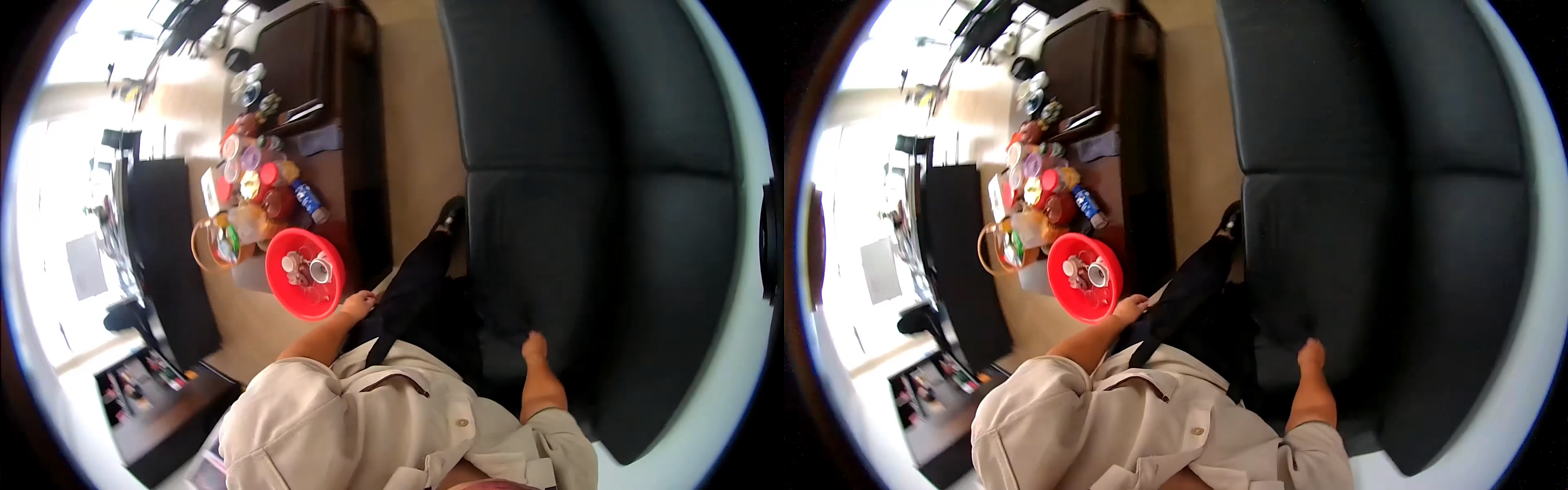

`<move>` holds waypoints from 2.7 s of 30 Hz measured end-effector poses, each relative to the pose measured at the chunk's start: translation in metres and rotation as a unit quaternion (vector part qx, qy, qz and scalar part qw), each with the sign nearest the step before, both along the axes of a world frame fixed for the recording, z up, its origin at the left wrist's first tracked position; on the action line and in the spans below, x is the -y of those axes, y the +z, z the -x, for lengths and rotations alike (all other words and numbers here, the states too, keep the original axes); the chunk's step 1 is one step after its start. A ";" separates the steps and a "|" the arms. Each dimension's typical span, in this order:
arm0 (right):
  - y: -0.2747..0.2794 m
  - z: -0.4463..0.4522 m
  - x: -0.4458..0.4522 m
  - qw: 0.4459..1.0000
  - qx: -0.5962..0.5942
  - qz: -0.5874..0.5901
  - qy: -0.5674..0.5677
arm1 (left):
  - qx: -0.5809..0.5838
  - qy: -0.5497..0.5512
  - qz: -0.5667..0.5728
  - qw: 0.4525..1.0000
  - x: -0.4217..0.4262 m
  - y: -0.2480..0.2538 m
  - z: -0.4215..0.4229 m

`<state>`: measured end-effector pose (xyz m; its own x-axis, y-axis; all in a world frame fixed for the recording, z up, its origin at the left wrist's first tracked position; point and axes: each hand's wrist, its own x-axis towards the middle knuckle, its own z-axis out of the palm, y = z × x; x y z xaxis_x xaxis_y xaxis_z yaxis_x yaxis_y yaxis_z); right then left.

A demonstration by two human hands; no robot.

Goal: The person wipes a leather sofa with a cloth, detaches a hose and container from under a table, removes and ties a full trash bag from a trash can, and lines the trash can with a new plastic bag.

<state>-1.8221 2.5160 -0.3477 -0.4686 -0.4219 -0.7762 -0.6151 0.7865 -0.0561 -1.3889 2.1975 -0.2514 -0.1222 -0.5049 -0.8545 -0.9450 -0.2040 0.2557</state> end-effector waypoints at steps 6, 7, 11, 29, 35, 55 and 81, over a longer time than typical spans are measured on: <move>0.162 0.034 0.123 0.938 0.022 0.324 0.121 | -0.121 0.192 0.119 0.967 0.027 0.059 0.016; 0.182 0.027 0.163 0.917 0.079 0.360 0.152 | -0.196 0.189 0.129 0.954 0.036 0.072 0.027; 0.244 -0.037 0.335 0.849 0.326 0.354 0.216 | -0.408 0.123 0.136 0.894 0.083 0.104 0.070; 0.224 -0.210 0.649 0.715 0.400 0.074 0.569 | -0.325 0.918 0.144 0.175 0.106 0.096 -0.038; 0.150 -0.027 0.782 0.818 0.177 -0.065 0.544 | -0.120 0.935 0.333 0.018 0.076 0.056 -0.094; 0.201 -0.128 0.832 0.808 0.309 0.074 0.496 | -0.088 0.862 0.096 0.489 0.166 0.004 0.046; 0.091 -0.003 1.189 0.972 0.222 0.024 0.067 | -0.248 0.563 0.065 0.786 0.524 0.023 0.202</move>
